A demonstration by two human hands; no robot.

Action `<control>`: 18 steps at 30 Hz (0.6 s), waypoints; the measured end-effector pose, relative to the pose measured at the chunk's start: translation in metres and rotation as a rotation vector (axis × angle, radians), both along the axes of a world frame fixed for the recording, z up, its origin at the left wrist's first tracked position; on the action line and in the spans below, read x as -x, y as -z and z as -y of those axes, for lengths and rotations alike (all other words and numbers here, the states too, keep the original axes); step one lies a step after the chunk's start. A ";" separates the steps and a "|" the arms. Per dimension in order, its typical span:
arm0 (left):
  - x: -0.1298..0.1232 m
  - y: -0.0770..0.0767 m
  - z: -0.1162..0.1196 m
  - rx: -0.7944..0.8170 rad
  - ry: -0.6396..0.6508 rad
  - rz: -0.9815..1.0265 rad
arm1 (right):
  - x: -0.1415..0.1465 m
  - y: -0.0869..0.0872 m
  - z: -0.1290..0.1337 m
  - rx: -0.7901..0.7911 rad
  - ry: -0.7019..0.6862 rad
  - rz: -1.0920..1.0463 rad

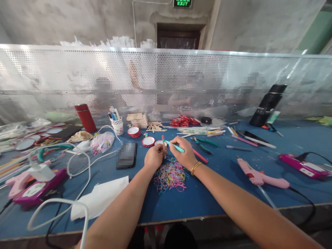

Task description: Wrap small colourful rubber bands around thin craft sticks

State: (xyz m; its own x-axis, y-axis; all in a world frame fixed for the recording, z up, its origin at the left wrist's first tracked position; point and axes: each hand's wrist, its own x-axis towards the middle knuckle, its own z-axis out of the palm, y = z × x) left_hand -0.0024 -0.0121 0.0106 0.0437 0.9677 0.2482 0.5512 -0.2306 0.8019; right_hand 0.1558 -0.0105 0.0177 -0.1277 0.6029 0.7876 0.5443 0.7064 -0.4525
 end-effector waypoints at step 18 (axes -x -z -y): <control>-0.001 -0.002 0.001 0.027 -0.007 0.000 | 0.000 0.000 0.000 0.006 -0.030 -0.009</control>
